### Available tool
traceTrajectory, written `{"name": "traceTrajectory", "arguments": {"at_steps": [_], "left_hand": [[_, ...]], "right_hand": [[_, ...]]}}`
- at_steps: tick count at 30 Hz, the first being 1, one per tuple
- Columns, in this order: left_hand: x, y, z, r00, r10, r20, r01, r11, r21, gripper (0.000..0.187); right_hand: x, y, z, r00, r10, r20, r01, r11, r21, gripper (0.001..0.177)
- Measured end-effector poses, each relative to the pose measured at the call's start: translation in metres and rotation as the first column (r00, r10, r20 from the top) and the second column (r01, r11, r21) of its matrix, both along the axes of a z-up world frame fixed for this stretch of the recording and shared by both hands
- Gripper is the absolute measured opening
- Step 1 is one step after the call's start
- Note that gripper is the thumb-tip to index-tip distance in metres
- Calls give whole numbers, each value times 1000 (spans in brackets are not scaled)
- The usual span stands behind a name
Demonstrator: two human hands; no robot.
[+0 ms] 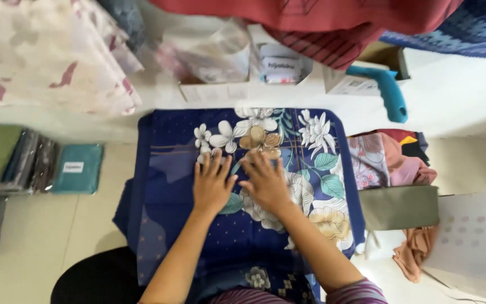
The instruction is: Unfolding, cleaning with a lint roller, and refolding hijabs in a workspace.
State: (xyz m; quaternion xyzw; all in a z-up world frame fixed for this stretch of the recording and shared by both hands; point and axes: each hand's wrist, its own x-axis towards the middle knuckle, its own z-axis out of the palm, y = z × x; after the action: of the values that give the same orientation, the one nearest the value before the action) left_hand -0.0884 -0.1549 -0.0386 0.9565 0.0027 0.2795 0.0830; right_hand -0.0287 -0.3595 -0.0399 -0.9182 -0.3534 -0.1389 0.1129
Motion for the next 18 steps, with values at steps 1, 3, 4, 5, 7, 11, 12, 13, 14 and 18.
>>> {"name": "traceTrajectory", "arguments": {"at_steps": [1, 3, 4, 5, 7, 11, 12, 13, 14, 18], "left_hand": [[-10, 14, 13, 999, 34, -15, -33, 999, 23, 55], [-36, 55, 16, 997, 74, -27, -73, 996, 49, 55], [-53, 83, 5, 975, 217, -40, -211, 970, 122, 58], [-69, 109, -7, 934, 354, -41, -340, 920, 193, 61], [-106, 133, -4, 873, 428, -233, -425, 903, 65, 65], [-136, 176, -48, 727, 550, -411, -584, 810, 53, 75], [-140, 168, -41, 734, 544, -407, -578, 814, 47, 75], [-137, 162, -30, 800, 515, -308, -550, 835, -32, 71], [-133, 155, -19, 852, 484, -201, -510, 853, -107, 66], [-125, 141, 7, 916, 395, -74, -401, 910, -107, 58]], "right_hand": [[2, -13, -2, 996, -39, 84, 40, 999, -12, 65], [0, -49, 13, 983, -71, 168, 75, 997, -16, 66], [-3, -72, 28, 984, -179, -5, 179, 982, 53, 66], [-7, -97, 44, 945, -270, -182, 291, 951, 100, 65], [-2, -144, 27, 879, -418, -229, 414, 908, -65, 68], [18, -200, 9, 797, -551, -246, 516, 834, -196, 65], [15, -193, 38, 795, -558, -238, 523, 830, -194, 65], [16, -184, 69, 846, -513, -146, 530, 838, 131, 57], [16, -175, 101, 871, -490, -32, 453, 776, 439, 49], [27, -164, 232, 829, -451, 331, 149, 749, 646, 9]]}}
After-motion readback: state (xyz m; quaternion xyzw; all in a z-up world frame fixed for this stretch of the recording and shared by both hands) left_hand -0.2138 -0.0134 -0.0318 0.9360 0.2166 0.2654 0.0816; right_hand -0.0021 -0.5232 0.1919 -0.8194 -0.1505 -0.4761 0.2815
